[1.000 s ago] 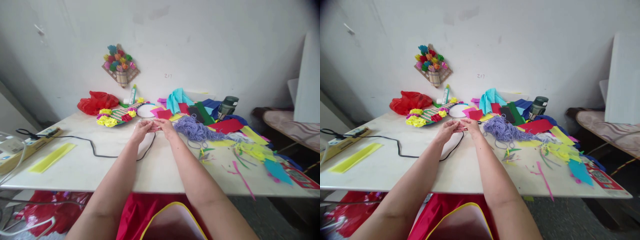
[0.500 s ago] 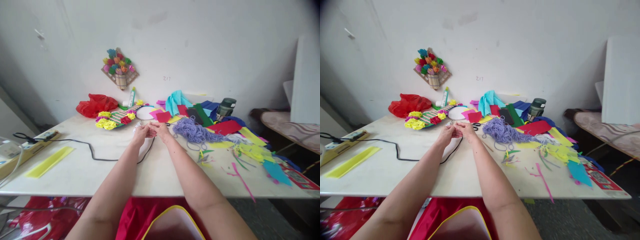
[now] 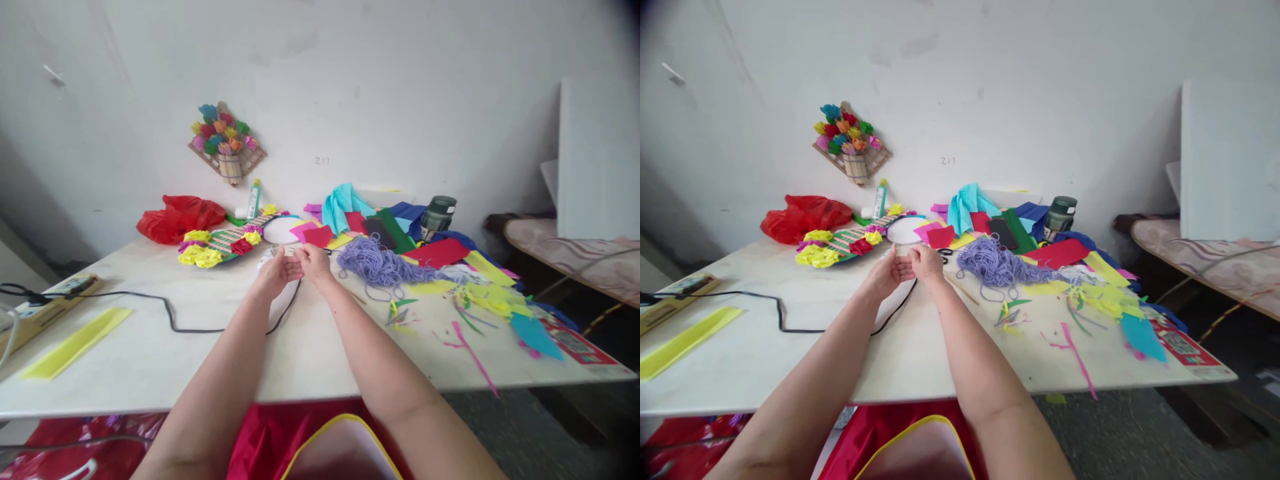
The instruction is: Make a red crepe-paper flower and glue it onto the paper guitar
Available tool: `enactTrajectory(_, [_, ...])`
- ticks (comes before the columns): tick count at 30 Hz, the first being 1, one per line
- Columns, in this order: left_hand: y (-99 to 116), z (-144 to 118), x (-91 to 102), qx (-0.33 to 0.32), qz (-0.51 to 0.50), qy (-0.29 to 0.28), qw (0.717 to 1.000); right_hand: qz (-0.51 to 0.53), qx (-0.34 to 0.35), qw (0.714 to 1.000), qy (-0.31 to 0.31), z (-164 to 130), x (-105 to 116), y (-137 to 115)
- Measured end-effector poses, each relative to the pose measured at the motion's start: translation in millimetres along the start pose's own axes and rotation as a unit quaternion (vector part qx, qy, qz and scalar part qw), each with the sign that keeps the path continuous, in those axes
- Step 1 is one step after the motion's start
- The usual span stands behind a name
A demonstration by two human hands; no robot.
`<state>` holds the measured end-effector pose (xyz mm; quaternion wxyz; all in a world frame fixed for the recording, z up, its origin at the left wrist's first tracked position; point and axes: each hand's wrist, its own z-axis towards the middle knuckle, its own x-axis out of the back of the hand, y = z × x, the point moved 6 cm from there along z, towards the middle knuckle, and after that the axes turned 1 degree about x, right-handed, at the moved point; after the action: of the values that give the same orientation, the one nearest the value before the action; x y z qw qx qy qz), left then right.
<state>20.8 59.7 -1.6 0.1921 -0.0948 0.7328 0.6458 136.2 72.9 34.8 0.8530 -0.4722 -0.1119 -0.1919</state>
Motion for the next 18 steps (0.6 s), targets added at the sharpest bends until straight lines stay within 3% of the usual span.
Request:
enactTrajectory(2, [1.4, 0.0, -0.1, -0.010, 0.017, -0.012, 1.000, -0.055, -0.011, 0.998, 0.029, 0.7, 9.0, 1.9])
enactTrajectory(5, [8.0, -1.3, 3.4, -0.063, 0.036, -0.001, 0.997, -0.052, -0.033, 0.997, 0.049, 3.3, 17.8, 8.1])
enactTrajectory(8, [15.8, -4.0, 6.7, -0.124, 0.038, 0.018, 0.991, 0.023, -0.032, 0.998, 0.057, 7.6, 26.5, 13.1])
enactTrajectory(11, [20.8, -5.7, 8.0, -0.169, 0.041, 0.028, 0.984, 0.166, -0.039, 0.985, 0.015, 12.1, 40.8, 15.6])
enactTrajectory(12, [21.2, -5.4, 8.8, -0.176, 0.044, 0.035, 0.983, 0.237, -0.051, 0.970, 0.034, 13.0, 52.0, 17.3])
enactTrajectory(15, [20.8, -3.8, 12.6, -0.185, 0.054, 0.063, 0.979, 0.426, -0.029, 0.889, 0.165, 11.9, 95.2, 21.7])
enactTrajectory(18, [20.3, -3.1, 15.8, -0.191, 0.065, 0.083, 0.976, 0.492, -0.057, 0.846, 0.199, 9.1, 108.0, 31.1])
